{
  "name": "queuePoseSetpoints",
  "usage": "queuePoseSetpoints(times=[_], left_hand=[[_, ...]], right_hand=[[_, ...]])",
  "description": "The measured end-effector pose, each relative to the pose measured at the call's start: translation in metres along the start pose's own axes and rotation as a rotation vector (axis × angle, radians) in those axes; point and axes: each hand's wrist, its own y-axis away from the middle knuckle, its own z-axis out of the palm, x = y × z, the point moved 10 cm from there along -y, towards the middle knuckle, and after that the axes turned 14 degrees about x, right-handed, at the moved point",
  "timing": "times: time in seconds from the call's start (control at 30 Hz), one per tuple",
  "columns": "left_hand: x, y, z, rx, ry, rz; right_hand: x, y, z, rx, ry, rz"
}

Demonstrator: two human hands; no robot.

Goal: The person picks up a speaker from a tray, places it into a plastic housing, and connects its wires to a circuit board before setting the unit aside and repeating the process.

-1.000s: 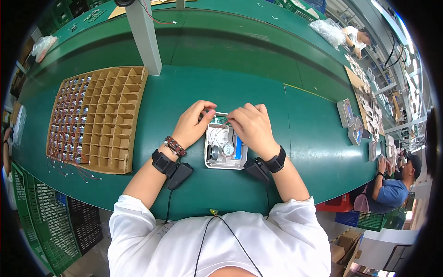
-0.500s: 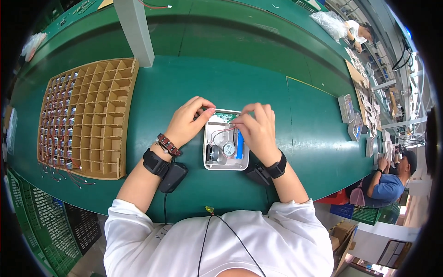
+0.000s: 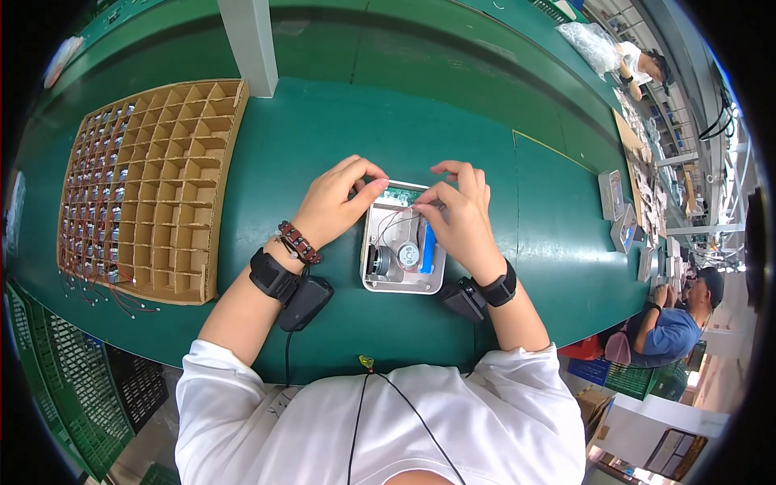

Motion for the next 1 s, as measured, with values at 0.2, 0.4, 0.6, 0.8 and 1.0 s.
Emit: queuePoseSetpoints(times=[0.2,0.4,0.6,0.8,1.0], left_hand=[[0.002,0.0,0.0,-0.023,-0.008,0.004],[0.0,0.001,0.002,-0.035,-0.015,-0.011],[0.0,0.0,0.0,0.006,0.014,0.012],[0.0,-0.001,0.0,0.006,0.029,0.035],[0.003,0.002,-0.001,-0.01,0.06,0.045]], right_hand=[[-0.008,-0.005,0.0,-0.028,0.057,-0.049],[-0.013,0.002,-0.002,0.033,0.143,-0.045],[-0.013,0.006,-0.002,0.04,0.185,-0.047],[-0.013,0.007,0.0,0.047,0.22,-0.014],[-0.014,0.009,-0.001,0.049,0.232,0.008]])
